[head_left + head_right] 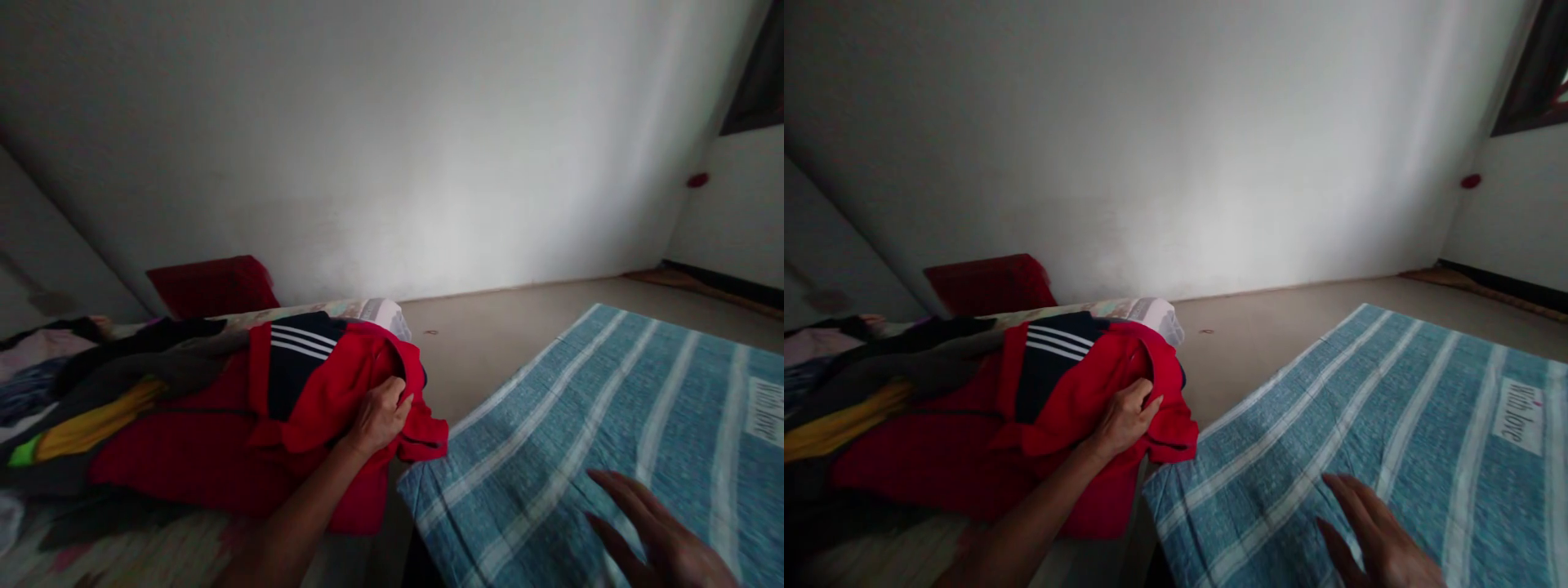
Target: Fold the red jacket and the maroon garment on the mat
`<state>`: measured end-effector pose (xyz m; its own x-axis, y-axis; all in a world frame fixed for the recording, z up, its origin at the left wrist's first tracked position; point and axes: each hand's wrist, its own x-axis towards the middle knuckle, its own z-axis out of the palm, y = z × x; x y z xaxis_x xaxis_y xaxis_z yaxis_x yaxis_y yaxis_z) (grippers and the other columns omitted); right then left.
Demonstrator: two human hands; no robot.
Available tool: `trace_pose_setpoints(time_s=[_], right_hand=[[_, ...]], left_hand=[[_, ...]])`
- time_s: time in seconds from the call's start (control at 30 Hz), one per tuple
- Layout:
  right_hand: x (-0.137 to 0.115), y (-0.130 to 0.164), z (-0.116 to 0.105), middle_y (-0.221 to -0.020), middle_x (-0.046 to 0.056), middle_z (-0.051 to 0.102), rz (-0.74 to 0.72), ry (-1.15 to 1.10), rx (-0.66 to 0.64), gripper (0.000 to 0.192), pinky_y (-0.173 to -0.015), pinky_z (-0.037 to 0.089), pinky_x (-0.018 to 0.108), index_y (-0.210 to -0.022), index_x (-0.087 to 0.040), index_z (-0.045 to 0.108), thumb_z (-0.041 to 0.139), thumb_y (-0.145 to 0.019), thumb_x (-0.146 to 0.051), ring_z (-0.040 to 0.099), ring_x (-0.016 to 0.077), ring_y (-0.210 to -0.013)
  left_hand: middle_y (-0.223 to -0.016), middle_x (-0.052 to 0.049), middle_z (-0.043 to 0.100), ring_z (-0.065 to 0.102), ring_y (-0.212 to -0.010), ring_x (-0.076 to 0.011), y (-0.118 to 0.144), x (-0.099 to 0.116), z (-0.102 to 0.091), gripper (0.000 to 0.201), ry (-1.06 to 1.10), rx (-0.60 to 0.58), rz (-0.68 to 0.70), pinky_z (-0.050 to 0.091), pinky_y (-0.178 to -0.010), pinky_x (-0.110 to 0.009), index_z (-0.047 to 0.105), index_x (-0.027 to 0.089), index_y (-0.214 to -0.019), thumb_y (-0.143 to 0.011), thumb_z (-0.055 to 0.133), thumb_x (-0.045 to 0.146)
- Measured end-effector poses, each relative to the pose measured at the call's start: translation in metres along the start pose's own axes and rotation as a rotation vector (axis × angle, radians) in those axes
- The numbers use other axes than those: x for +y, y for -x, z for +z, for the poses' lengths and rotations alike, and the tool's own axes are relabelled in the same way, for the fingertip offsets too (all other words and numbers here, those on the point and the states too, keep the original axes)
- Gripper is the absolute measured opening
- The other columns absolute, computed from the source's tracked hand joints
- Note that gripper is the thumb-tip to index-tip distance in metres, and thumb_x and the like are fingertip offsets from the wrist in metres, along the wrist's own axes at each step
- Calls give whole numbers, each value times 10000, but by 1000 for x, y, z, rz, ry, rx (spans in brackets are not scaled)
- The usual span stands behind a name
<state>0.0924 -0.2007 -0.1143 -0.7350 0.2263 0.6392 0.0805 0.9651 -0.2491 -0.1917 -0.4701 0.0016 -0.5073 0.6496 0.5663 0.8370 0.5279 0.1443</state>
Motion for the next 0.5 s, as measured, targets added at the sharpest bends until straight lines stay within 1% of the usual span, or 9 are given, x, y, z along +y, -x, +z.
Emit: trace_pose_setpoints(time_s=[0.07,0.1,0.13,0.17,0.27,0.33,0.4,0.47,0.5], right_hand=[[-49,-50,8,-1252,117,569,-65,-77,-32,500,-784,566,337,-1328,-212,430,437,-885,-444,621,236,-1028],[-72,-71,14,-1295,125,532,-98,-111,-54,508,-792,564,344,-1353,-211,397,449,-886,-404,597,241,-1070],[-94,-90,21,-1343,132,484,-162,-160,-81,519,-837,546,366,-1374,-209,365,459,-884,-349,563,247,-1121],[-114,-106,28,-1388,135,431,-240,-210,-109,544,-873,527,387,-1396,-205,329,464,-876,-290,518,255,-1175],[-163,-140,52,-1455,147,322,-366,-317,-139,621,-983,429,475,-1419,-191,284,485,-833,-152,335,295,-1312],[-185,-155,66,-1465,157,296,-401,-360,-173,661,-1013,387,492,-1418,-183,286,515,-803,-102,256,311,-1346],[-199,-165,77,-1466,175,283,-363,-383,-231,720,-1016,375,495,-1428,-189,265,537,-773,-61,245,324,-1347],[-206,-172,87,-1460,194,279,-300,-403,-310,769,-1004,386,481,-1438,-199,238,556,-755,-49,279,331,-1332],[-207,-174,92,-1456,203,281,-274,-414,-350,781,-999,394,465,-1441,-196,230,565,-750,-53,301,330,-1322]], left_hand=[[-621,37,427,429,-575,-127,2,4,-4,199,73,-19,-75,358,-582,-248,404,215,-633,-824,446,250],[-607,42,408,410,-566,-125,2,5,-6,210,120,-22,-118,347,-576,-249,391,215,-616,-809,463,256],[-590,47,389,390,-556,-122,3,6,-9,227,172,-21,-164,335,-566,-248,377,214,-597,-791,484,265],[-573,52,372,372,-546,-119,4,6,-11,246,238,-22,-219,321,-550,-246,364,213,-581,-774,503,275],[-540,58,373,357,-523,-114,8,8,-17,247,502,-37,-395,292,-502,-236,383,210,-562,-732,533,308],[-539,54,410,385,-520,-117,9,10,-21,207,659,-44,-479,300,-487,-232,423,206,-562,-705,538,302],[-553,40,467,440,-536,-131,9,9,-29,174,745,-62,-524,340,-500,-236,468,204,-567,-692,545,297],[-597,14,547,520,-581,-162,10,2,-41,150,745,-67,-554,408,-548,-256,533,209,-602,-699,559,320],[-652,-5,593,563,-629,-184,11,-5,-49,134,697,-32,-568,444,-599,-276,575,214,-651,-704,569,337]])
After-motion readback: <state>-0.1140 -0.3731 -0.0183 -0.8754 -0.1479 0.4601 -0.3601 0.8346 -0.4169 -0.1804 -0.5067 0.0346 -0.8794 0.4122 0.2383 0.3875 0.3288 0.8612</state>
